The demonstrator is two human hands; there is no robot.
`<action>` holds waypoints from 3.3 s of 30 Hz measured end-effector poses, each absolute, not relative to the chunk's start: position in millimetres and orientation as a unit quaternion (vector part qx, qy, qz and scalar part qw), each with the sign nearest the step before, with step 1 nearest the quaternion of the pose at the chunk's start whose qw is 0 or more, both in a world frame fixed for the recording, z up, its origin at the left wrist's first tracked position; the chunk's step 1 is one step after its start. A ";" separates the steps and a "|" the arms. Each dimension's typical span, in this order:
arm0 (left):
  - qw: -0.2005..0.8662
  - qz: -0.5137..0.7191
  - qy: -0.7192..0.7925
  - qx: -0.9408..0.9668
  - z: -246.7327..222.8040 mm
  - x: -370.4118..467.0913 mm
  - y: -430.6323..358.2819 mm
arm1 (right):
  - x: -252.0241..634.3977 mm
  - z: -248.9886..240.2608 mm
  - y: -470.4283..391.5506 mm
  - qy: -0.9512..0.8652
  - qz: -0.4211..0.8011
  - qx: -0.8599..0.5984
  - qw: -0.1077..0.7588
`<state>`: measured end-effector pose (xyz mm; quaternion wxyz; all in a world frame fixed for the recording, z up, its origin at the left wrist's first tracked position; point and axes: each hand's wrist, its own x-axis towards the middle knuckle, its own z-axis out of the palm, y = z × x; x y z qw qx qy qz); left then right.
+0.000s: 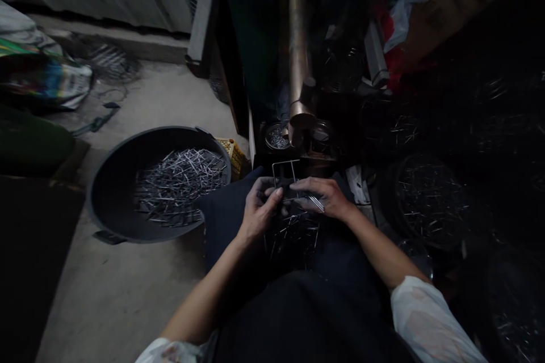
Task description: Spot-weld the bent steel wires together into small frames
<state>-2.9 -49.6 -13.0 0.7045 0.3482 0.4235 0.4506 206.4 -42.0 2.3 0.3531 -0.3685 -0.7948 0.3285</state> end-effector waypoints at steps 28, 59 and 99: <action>0.696 0.479 0.391 0.365 2.5 5.7 -31.3 | 215.5 16.8 -22.0 -0.806 0.314 -0.359 0.352; 0.649 0.478 0.403 0.433 2.9 8.1 64.1 | 207.4 17.8 33.5 -0.705 0.278 -0.493 0.428; 0.164 -0.043 0.590 0.790 -35.2 -16.1 -83.3 | 251.9 -52.2 -79.8 -0.454 0.467 -0.604 0.459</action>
